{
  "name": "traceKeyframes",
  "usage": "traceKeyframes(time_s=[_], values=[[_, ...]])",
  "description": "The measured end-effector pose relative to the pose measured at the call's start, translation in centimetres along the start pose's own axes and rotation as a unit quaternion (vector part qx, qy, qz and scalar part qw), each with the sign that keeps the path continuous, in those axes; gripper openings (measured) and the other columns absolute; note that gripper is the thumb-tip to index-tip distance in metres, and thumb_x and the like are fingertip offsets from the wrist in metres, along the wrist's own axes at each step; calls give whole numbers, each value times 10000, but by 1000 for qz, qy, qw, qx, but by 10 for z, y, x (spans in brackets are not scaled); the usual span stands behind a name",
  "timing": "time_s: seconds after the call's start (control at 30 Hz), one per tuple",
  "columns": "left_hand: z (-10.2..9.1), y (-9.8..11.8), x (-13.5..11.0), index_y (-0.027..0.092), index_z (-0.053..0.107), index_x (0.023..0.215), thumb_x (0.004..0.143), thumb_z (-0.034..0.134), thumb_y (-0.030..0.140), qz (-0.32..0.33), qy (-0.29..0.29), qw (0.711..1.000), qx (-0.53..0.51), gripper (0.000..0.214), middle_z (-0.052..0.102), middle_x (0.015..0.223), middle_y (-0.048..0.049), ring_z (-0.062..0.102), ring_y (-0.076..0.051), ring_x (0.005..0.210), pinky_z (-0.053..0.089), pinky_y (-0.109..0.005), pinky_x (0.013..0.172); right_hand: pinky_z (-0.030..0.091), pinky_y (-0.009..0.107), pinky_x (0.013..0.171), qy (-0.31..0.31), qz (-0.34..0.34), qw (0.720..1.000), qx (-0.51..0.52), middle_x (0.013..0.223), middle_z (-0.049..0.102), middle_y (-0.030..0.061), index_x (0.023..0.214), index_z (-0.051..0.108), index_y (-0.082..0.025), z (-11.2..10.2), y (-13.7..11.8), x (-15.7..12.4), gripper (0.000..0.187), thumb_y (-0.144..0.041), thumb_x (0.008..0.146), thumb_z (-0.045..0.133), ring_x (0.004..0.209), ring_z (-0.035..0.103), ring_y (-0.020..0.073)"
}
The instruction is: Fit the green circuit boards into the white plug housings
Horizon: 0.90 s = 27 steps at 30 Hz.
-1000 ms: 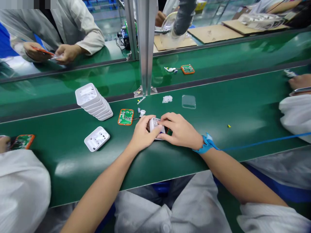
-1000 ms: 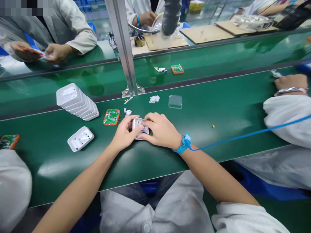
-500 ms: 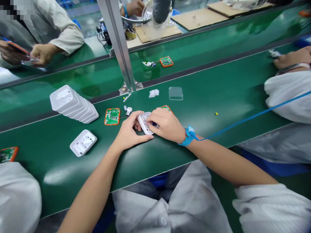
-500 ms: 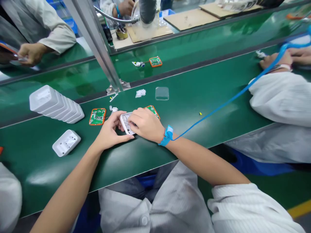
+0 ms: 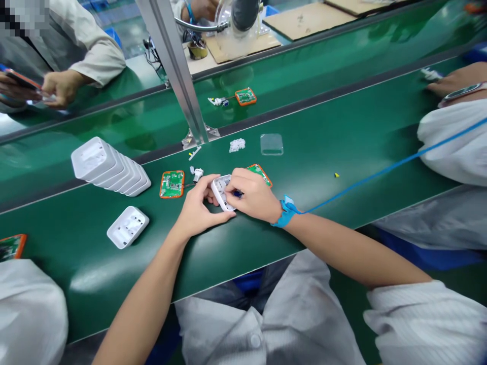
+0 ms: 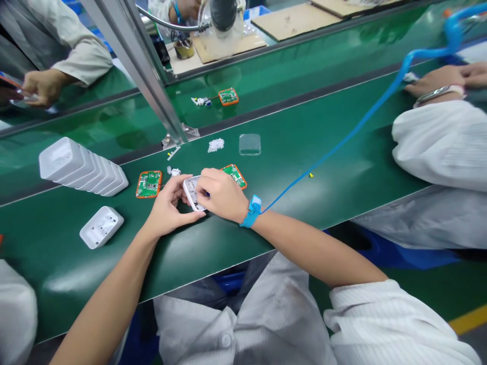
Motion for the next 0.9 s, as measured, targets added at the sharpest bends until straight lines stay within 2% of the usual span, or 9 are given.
traceKeyframes(time_s=[0.23,0.37,0.5,0.63,0.73,0.9], values=[[1,2,1,216,535,1298,596,929,383,-1,8,1000,2,822,652,1022,-35,611,-141,784,523,-276,698,314,287,637,-56,-17,994,94,717,464,-6,643,491,-189,-4,6,7,234,-106,850,561,680,447,133],[1,1,1,204,541,1286,603,923,371,-2,11,1000,-1,800,648,999,-34,603,-139,780,524,-276,696,323,295,648,-99,-22,992,79,736,476,4,659,534,-182,-2,5,13,224,-79,859,536,688,446,142],[-1,-2,2,211,555,1299,593,925,361,8,15,1000,-3,811,636,1011,-34,586,-136,776,521,-283,702,397,327,778,-156,-83,983,45,844,578,47,809,651,-182,-11,9,14,239,-106,959,481,830,503,189],[-5,-7,4,206,555,1339,583,929,339,-4,28,999,-32,854,648,1014,-41,596,-141,790,523,-285,719,407,400,893,-152,-92,983,-45,1085,638,111,1072,707,-185,-28,20,6,159,-277,991,604,998,492,256],[-6,-9,4,189,555,1352,575,928,319,-10,23,998,-49,871,656,990,-43,612,-151,801,536,-297,745,384,399,840,-148,-91,976,-134,1055,653,124,1015,701,-167,-31,24,1,176,-316,997,610,991,478,274],[-6,-10,3,174,543,1363,571,914,282,-15,30,997,-66,881,660,1002,-53,611,-146,786,535,-294,734,316,395,761,-137,-128,953,-239,1010,666,141,1004,700,-150,-20,20,-4,213,-193,1023,493,928,493,269]])
Point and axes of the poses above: each hand's wrist, its own x-axis towards the middle knuckle, its own z-axis out of the palm, y = z × x, the point moved 1 cm from there along x, towards the middle knuckle
